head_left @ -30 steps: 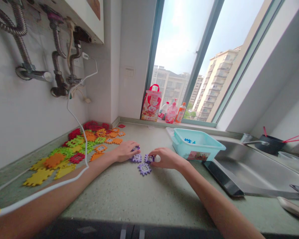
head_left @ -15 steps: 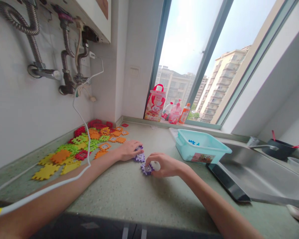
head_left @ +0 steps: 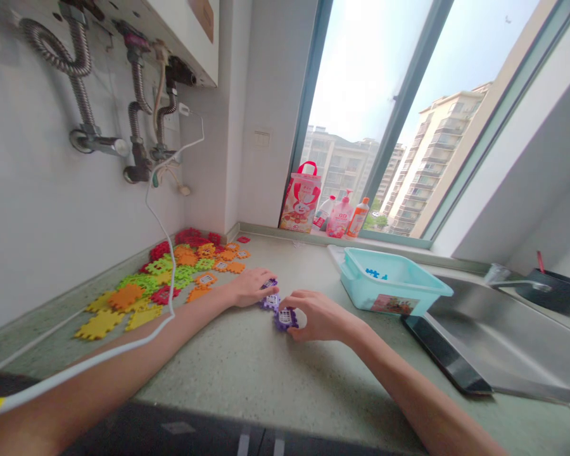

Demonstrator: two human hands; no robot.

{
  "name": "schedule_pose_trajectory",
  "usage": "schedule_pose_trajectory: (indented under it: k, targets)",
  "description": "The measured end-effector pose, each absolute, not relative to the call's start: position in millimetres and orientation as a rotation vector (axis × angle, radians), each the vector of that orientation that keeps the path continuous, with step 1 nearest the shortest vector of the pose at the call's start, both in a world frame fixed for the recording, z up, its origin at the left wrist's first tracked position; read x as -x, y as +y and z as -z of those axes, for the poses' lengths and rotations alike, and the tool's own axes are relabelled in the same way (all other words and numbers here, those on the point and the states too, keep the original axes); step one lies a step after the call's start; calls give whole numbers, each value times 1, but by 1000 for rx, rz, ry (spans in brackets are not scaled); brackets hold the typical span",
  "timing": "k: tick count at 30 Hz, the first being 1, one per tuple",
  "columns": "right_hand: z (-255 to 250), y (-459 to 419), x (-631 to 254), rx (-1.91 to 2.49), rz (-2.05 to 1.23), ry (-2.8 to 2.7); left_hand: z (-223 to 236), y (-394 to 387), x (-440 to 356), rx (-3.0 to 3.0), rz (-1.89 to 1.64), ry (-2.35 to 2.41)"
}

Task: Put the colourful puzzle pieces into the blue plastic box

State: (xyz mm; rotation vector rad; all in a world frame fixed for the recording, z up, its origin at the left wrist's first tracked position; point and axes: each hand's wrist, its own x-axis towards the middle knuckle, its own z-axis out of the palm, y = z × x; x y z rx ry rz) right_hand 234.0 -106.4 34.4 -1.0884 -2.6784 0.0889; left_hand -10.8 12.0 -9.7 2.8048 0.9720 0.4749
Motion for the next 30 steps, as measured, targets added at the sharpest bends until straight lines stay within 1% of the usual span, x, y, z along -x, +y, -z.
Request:
schedule_pose_trajectory:
  k: [4, 7, 11, 14, 18, 23, 26, 30]
  targets:
    - [-48, -103, -244, 992, 92, -2591, 9, 13, 11, -2806, -467, 954]
    - [-68, -99, -270, 1028, 325, -2390, 7, 12, 12, -2788, -459, 970]
    - [-92, -94, -314, 1333, 706, -2018, 6, 11, 12, -2774, -449, 975]
    - [-97, -90, -343, 1635, 855, -1762, 6, 11, 11, -2767, -446, 981]
    - [-94, -84, -370, 1971, 835, -1594, 6, 12, 11, -2763, -465, 984]
    - [-90, -81, -381, 2130, 708, -1558, 4, 13, 10, -2767, -466, 986]
    - [-91, -83, -377, 2084, 725, -1575, 5, 13, 11, -2766, -452, 989]
    - [-98, -92, -358, 1787, 914, -1532, 6, 14, 11, -2762, -464, 995]
